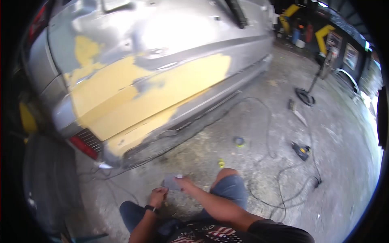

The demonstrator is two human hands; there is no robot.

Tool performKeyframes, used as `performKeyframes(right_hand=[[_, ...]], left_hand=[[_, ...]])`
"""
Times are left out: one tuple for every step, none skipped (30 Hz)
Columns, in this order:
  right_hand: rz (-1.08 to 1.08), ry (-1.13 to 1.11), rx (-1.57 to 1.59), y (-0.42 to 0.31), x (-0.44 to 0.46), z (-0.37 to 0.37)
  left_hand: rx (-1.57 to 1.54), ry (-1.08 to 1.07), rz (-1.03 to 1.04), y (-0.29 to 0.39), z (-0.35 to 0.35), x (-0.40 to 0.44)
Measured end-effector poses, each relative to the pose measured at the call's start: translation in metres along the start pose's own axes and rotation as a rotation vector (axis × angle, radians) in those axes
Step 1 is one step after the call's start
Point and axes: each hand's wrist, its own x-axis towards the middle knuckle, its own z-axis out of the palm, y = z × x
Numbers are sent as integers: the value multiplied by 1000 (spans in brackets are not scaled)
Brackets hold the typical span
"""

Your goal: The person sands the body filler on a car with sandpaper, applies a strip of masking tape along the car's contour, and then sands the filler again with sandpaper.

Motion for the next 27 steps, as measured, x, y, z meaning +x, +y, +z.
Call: performKeyframes(right_hand=[[-8, 45, 15, -3, 8, -6], [14, 153, 55, -8, 13, -9], [37, 250, 93, -16, 17, -13], [40, 270, 102, -29, 6, -18], [41, 279, 114, -29, 4, -17], [70, 211, 99, -21, 15, -17], [98, 143, 84, -15, 21, -15], [99, 150, 96, -14, 16, -12], [95, -23, 7, -14, 4, -5], [92, -197, -85, -14, -8, 0], [96, -193, -80, -15, -18, 5], [103, -277, -166, -18, -27, 10], [108, -362, -254, -25, -38, 14], [107, -435, -319, -33, -47, 15], [114, -436, -320, -34, -49, 16], [91, -463, -346, -34, -51, 18], [70, -493, -374, -34, -53, 21], [85, -496, -383, -34, -54, 23], [93, -479, -387, -34, -55, 25], [103, -460, -394, -34, -55, 25], [122, -462, -407, -36, -56, 25], [110, -440, -376, -37, -56, 24], [97, -415, -345, -38, -56, 23], [124, -410, -359, -35, -50, 21], [94, -385, -244, -28, -41, 17], [61, -355, -133, -24, -36, 11], [84, -344, -150, -25, -37, 7]], left_hand=[[42, -65, -34, 1, 5, -7], [84, -113, -65, 2, 6, -13], [89, -134, -64, -1, 5, -13], [257, -129, -4, -9, 0, -13], [429, -121, 56, -18, -11, -17], [637, -149, 346, -40, -31, 0], [844, -106, 649, -63, -50, 17], [466, 2, 330, -59, -58, 12], [85, 111, 8, -55, -62, 7], [-152, 111, -54, -45, -56, -1], [-149, 108, -60, -33, -52, -8], [-331, 92, -218, -7, -42, -20], [-516, 76, -376, 4, -36, -26], [-517, 79, -382, -3, -38, -25], [117, -48, 88, -9, -39, -25], [748, -173, 556, -14, -41, -26], [740, -169, 545, -20, -45, -27], [752, -184, 453, -10, -46, -31], [762, -199, 362, -6, -46, -35], [746, -194, 349, -16, -45, -25], [51, -140, 117, -33, -42, -8], [-643, -70, -123, -42, -42, -2], [-663, -64, -139, -50, -51, 1], [-702, -31, -177, -50, -58, 3], [-740, 1, -218, -49, -58, 3], [-765, 3, -240, -36, -49, -4], [-612, 163, -194, -11, -37, -17]])
